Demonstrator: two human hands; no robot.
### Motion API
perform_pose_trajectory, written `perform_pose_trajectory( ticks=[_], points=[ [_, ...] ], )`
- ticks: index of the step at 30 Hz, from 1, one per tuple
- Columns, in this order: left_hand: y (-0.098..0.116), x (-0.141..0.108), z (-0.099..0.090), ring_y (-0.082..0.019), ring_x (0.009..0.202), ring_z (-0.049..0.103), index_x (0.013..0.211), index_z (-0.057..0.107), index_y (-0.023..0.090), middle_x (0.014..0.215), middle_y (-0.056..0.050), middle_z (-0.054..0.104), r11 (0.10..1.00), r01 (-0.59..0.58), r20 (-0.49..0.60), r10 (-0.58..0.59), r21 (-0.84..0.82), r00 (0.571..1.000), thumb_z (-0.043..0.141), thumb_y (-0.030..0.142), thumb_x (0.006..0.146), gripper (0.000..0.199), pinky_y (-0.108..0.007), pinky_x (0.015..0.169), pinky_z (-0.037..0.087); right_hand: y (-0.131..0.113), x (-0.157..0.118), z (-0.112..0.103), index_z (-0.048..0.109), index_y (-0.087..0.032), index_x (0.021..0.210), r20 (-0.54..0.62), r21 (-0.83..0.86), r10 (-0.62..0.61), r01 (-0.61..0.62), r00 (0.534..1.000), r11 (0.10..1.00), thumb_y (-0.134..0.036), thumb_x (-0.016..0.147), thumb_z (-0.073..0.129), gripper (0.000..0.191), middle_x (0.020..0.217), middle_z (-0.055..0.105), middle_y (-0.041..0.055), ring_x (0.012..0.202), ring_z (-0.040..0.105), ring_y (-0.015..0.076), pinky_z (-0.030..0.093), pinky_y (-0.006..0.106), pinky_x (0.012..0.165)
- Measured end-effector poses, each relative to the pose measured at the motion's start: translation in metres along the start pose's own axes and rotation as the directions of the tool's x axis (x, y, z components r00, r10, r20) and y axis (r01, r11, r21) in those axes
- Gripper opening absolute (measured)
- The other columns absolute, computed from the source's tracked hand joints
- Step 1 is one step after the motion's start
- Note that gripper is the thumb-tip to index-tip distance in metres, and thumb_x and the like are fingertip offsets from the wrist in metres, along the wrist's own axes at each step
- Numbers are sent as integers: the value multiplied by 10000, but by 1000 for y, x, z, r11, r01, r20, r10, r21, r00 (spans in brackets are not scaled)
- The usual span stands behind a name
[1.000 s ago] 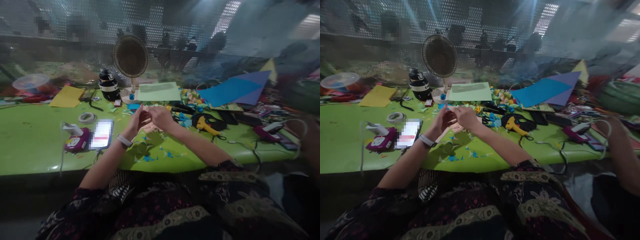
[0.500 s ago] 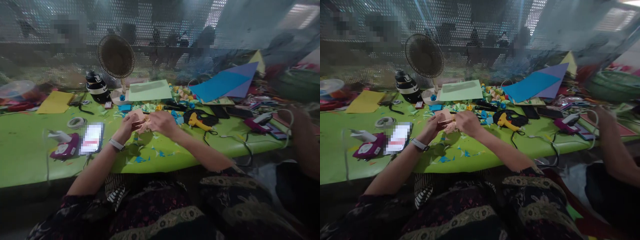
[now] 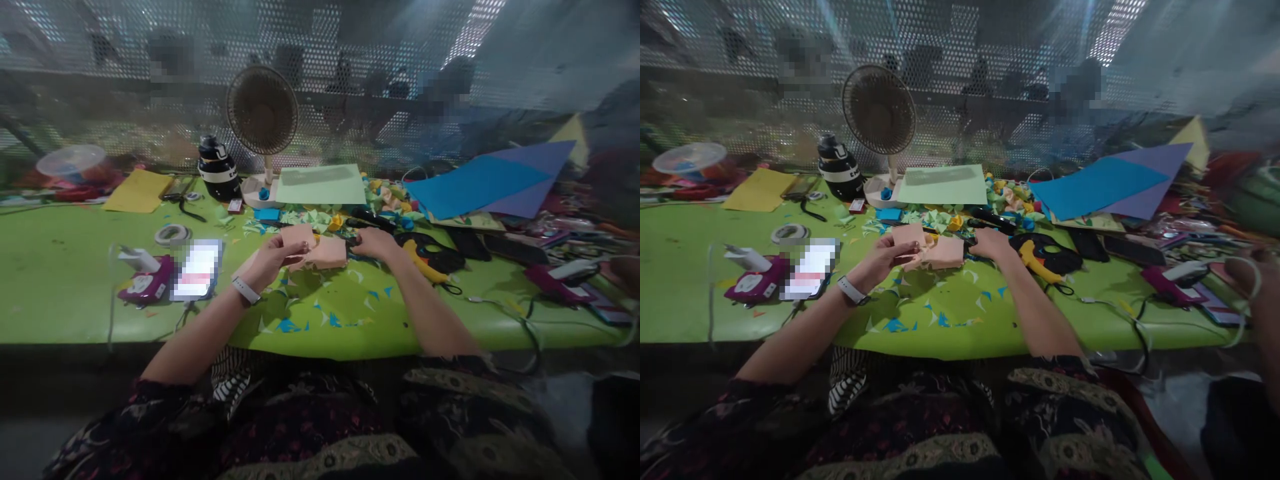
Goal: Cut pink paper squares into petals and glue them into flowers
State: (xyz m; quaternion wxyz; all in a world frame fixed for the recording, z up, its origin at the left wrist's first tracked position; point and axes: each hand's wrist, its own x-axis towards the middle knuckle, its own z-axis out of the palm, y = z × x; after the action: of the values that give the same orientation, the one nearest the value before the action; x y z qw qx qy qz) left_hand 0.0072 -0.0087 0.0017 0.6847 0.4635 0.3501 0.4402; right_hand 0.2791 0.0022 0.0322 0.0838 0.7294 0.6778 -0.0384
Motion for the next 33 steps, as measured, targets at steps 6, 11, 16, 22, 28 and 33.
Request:
perform_pose_trajectory(
  ticks=[6,11,16,22,28,33],
  points=[
    [1,-1,3,-173,817,737,993,714,148,984,-110,768,1000,11,35,-11,-16,999,852,328,703,368,-231,666,553,3,-8,-7,696,-145,1049,42,-53,68,-65,997,996,-342,768,636,349,1102,715,170,1010,675,305,468,314,706],
    [2,-2,4,-156,779,729,1012,704,142,976,-105,767,1000,6,11,-5,-21,1000,868,323,675,416,-230,666,550,13,-16,-13,679,-170,837,49,36,65,-67,997,997,-353,754,647,204,901,746,118,863,705,260,429,273,613],
    [6,-5,6,-135,732,712,971,709,132,947,-100,765,998,15,6,-15,-60,1000,863,325,678,383,-215,637,531,26,-30,-22,576,-186,728,37,461,65,-75,997,884,-244,720,671,112,611,669,12,548,636,147,423,236,542],
    [13,-8,11,-160,809,717,892,677,148,918,-74,752,991,-44,-82,34,-126,996,870,305,661,340,-229,655,514,-3,-41,-18,573,-191,781,18,950,-49,-2,999,312,-420,638,802,354,682,691,17,439,516,80,445,225,464],
    [15,-7,11,-183,827,717,884,653,157,943,-82,749,981,-94,-198,60,-169,978,887,351,622,401,-259,666,499,-58,-55,1,552,-196,760,28,983,-260,21,965,185,-617,563,811,533,660,650,-11,471,562,91,447,222,455],
    [13,-7,10,-194,840,707,904,664,173,943,-71,749,975,-166,-255,125,-145,959,896,375,596,436,-267,679,497,-75,-64,7,531,-208,761,49,976,-307,20,950,217,-595,537,842,544,676,629,-26,538,568,105,499,262,528]
  ],
)
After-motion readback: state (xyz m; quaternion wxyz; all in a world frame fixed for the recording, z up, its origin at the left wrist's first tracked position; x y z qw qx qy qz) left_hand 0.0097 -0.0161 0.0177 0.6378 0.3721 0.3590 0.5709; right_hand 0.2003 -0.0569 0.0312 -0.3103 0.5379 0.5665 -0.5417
